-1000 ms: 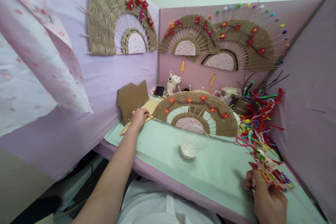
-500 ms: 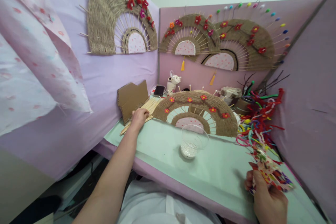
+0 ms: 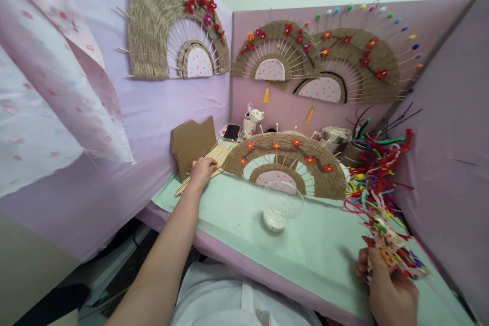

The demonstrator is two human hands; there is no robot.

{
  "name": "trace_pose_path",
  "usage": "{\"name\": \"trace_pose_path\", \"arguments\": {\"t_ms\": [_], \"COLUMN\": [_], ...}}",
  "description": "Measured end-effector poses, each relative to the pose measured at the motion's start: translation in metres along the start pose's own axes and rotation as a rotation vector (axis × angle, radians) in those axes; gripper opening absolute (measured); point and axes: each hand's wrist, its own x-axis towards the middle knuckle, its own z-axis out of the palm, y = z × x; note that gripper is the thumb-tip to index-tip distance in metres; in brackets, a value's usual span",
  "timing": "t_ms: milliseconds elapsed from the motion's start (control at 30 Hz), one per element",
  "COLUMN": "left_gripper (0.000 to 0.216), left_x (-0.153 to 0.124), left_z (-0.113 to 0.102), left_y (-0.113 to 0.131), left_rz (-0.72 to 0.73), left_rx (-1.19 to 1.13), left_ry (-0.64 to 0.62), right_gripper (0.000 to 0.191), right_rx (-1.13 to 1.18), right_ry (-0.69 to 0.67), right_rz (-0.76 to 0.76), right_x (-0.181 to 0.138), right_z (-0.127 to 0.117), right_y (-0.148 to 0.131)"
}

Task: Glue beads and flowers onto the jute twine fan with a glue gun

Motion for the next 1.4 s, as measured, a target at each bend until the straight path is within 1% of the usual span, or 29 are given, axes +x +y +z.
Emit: {"name": "trace_pose_path", "arguments": {"t_ms": [233,467,567,667,733,800,867,900,933,967,1000,1033,1100,1167,1233,1300,1333,1400], "left_gripper": [0.016,0.018,0.020,0.022,0.023,0.023,0.022,0.022,0.021,0.019,0.018,0.016,0.017,0.022,0.025,0.027,0.029,0.032], "left_x": [-0.001,-0.005,-0.007,-0.013,-0.021,-0.035,-0.053,-0.064,-0.075,-0.086,-0.095,-0.103,-0.110,-0.106,-0.093,-0.076,-0.068,-0.057], "left_z": [-0.001,-0.005,-0.011,-0.020,-0.027,-0.034,-0.041,-0.046,-0.051,-0.058,-0.065,-0.072,-0.084,-0.088,-0.079,-0.057,-0.043,-0.013], "left_y": [0.002,0.005,0.010,0.017,0.026,0.039,0.061,0.075,0.090,0.106,0.124,0.141,0.173,0.198,0.215,0.226,0.229,0.232], "left_rz": [-0.001,-0.006,-0.044,-0.092,-0.099,-0.069,0.011,0.073,0.169,0.280,0.409,0.556,0.807,0.989,1.089,1.143,1.148,1.086], "left_rx": [0.017,0.031,0.034,0.013,-0.017,-0.069,-0.153,-0.204,-0.266,-0.333,-0.386,-0.408,-0.352,-0.182,-0.004,0.113,0.138,0.136], "left_ry": [-0.001,0.030,0.103,0.267,0.382,0.464,0.509,0.522,0.513,0.482,0.411,0.297,0.040,-0.175,-0.371,-0.593,-0.691,-0.801], "right_gripper": [0.044,0.045,0.045,0.042,0.041,0.040,0.042,0.044,0.046,0.047,0.048,0.048,0.047,0.046,0.045,0.046,0.047,0.049], "right_rx": [-0.022,0.008,0.009,-0.013,-0.014,-0.013,-0.018,-0.018,-0.018,-0.018,-0.019,-0.021,-0.033,-0.040,-0.030,0.009,0.030,0.062], "right_ry": [-0.005,0.021,0.012,0.011,0.005,-0.017,-0.020,-0.011,-0.002,0.004,0.006,0.004,0.003,0.009,0.006,-0.001,-0.004,-0.009], "right_rz": [-0.019,0.030,0.023,0.020,0.018,0.013,0.013,0.018,0.024,0.027,0.027,0.023,0.013,0.015,0.025,0.034,0.032,0.026], "right_x": [0.000,0.002,0.002,0.003,0.003,0.004,0.003,0.003,0.002,0.001,0.000,0.000,-0.001,0.000,0.002,0.004,0.005,0.006], "right_z": [0.000,0.000,0.001,0.000,-0.001,-0.001,0.000,0.000,0.001,0.002,0.003,0.004,0.004,0.003,0.002,0.001,0.001,0.001], "right_y": [-0.001,0.004,0.003,0.004,0.006,0.006,0.004,0.001,-0.002,-0.005,-0.009,-0.011,-0.013,-0.010,-0.004,0.002,0.004,0.007]}}
